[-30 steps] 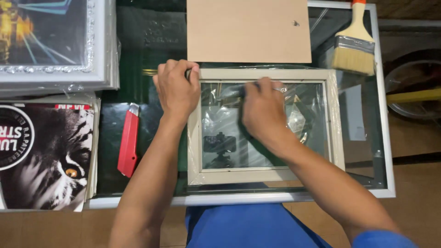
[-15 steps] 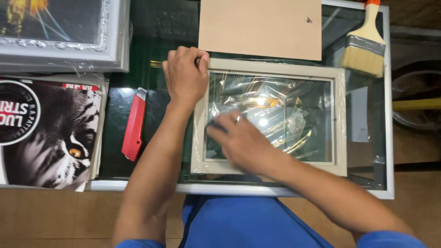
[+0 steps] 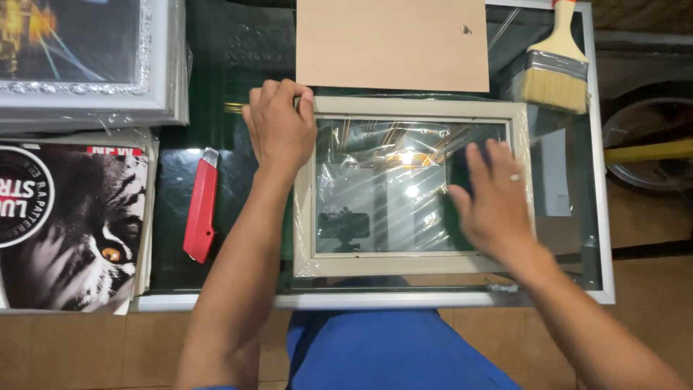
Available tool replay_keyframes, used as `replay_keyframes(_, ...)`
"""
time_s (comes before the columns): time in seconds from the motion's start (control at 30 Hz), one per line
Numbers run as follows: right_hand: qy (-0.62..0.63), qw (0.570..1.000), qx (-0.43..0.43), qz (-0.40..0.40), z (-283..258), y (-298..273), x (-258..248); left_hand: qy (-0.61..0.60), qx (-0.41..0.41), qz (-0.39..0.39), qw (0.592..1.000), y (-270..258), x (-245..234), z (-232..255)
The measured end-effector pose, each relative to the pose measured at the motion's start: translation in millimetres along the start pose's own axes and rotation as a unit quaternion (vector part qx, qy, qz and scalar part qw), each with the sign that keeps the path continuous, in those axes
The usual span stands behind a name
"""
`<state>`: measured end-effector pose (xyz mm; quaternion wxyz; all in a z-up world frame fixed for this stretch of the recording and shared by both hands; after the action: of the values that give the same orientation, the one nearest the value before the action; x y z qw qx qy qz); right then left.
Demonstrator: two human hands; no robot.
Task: Cleaning the glass surface of a picture frame using a cloth.
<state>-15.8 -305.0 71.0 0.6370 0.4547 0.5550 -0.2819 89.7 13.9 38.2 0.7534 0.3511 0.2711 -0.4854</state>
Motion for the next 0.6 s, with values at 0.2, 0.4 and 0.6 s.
replay_keyframes(0.2,0.175,0.983,-0.009,-0.045,-128.7,73.5,3.8,0.003,-0.017,-0.011,1.0,0.8,-0.2,-0.1)
replay_keyframes(0.4,0.141,0.985,-0.089,0.048,-169.9,79.6,16.4,0.008,-0.001,-0.011,1.0,3.0,5.6,-5.9)
replay_keyframes(0.6,0.173,0.984,-0.031,-0.009,-71.9,19.3,41.9,0.0,-0.02,-0.015,1.0,2.6,4.2,-5.5)
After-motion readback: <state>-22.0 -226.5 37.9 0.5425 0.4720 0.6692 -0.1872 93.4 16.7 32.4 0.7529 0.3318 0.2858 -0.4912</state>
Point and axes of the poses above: each hand's wrist, its own y-axis towards the middle knuckle, its own x-axis out of the palm, z = x × y, the point moved 10 cm from there along y, towards the middle knuckle, and after that the axes turned 5 degrees about -x, right-handed, at the moved point
